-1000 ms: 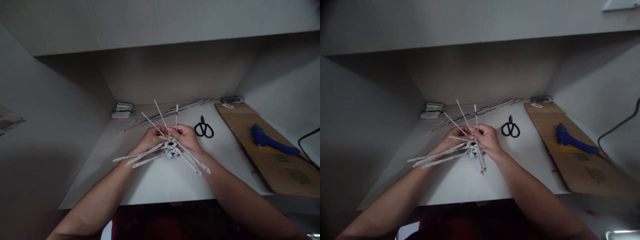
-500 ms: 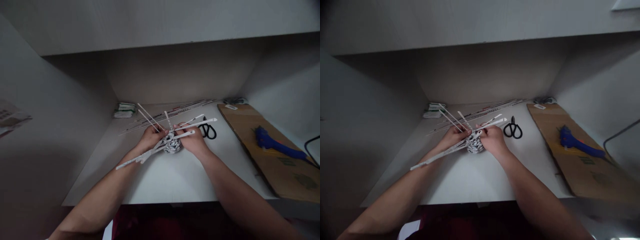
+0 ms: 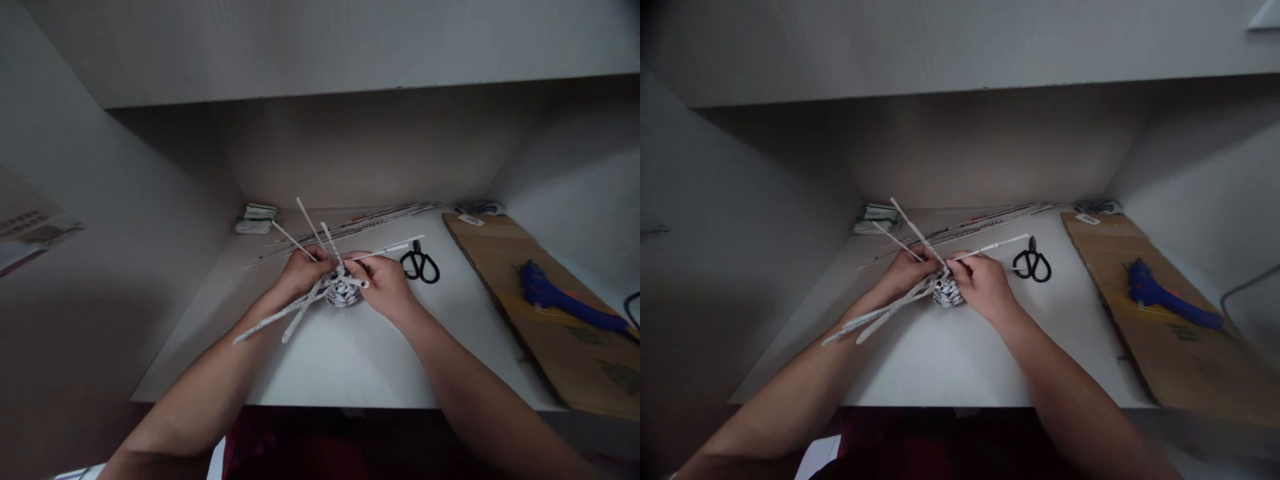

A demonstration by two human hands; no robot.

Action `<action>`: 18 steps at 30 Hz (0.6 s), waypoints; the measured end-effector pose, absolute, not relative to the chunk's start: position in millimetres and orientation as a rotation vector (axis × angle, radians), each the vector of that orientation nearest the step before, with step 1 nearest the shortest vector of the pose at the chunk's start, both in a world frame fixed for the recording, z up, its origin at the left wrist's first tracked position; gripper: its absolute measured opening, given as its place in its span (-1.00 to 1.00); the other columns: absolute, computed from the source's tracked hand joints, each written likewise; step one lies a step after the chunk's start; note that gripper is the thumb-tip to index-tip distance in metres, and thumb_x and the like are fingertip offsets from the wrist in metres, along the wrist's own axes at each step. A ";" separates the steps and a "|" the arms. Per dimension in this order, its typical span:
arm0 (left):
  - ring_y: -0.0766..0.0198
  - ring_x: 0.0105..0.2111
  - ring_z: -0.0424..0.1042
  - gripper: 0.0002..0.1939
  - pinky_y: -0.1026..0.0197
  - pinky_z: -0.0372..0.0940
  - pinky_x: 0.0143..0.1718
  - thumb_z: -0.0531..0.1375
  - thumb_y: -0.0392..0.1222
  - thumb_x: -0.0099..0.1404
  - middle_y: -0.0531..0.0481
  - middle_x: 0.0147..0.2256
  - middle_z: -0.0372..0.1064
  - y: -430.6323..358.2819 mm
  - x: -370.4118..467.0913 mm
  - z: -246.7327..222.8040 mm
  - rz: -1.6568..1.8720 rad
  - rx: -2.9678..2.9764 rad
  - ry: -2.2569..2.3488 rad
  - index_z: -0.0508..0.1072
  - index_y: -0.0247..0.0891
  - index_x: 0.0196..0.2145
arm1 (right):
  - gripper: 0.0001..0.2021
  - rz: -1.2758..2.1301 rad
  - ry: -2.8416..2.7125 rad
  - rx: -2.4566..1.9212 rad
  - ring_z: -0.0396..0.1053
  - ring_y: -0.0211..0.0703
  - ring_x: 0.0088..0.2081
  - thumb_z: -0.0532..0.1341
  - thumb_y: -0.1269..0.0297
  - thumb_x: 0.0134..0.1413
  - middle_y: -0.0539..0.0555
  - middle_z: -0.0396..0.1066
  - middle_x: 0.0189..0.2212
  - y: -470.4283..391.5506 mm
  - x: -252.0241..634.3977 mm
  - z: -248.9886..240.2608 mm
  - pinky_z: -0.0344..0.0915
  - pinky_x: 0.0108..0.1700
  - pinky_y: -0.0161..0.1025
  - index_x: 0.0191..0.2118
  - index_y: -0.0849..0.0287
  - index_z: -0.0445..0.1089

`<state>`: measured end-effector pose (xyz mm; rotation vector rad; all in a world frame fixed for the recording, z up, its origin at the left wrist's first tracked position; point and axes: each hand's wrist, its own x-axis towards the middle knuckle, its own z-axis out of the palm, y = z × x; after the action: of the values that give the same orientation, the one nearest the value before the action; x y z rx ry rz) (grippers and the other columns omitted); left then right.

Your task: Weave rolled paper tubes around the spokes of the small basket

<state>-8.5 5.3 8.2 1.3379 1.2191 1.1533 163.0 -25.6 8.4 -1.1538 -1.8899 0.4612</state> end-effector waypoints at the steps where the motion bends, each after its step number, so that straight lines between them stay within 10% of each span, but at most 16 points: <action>1: 0.42 -0.61 0.22 -0.79 0.32 0.12 -0.54 0.31 -0.22 -0.11 0.14 -0.63 0.27 5.0 -8.8 9.4 1.146 1.323 1.217 0.31 -0.28 -0.59 | -0.77 0.434 -1.906 -1.188 0.43 -0.13 -0.19 0.12 0.31 0.17 0.07 0.51 -0.20 -24.0 164.4 7.5 0.27 -0.11 -0.25 -0.13 0.11 0.49; 18: 0.36 -0.55 0.35 -0.81 0.28 0.25 -0.47 0.38 -0.23 -0.08 0.02 -0.53 0.44 -1.1 -6.9 13.7 1.031 1.373 1.103 0.45 -0.33 -0.52 | -0.84 -0.013 -2.220 -1.437 0.32 -0.05 -0.22 0.10 0.41 0.04 0.10 0.46 -0.31 -25.6 168.6 20.0 0.05 -0.15 -0.16 -0.30 0.14 0.41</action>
<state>-6.9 -1.1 13.7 1.3730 1.1026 1.0307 168.6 -25.6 20.0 -1.4366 -2.2195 -0.0133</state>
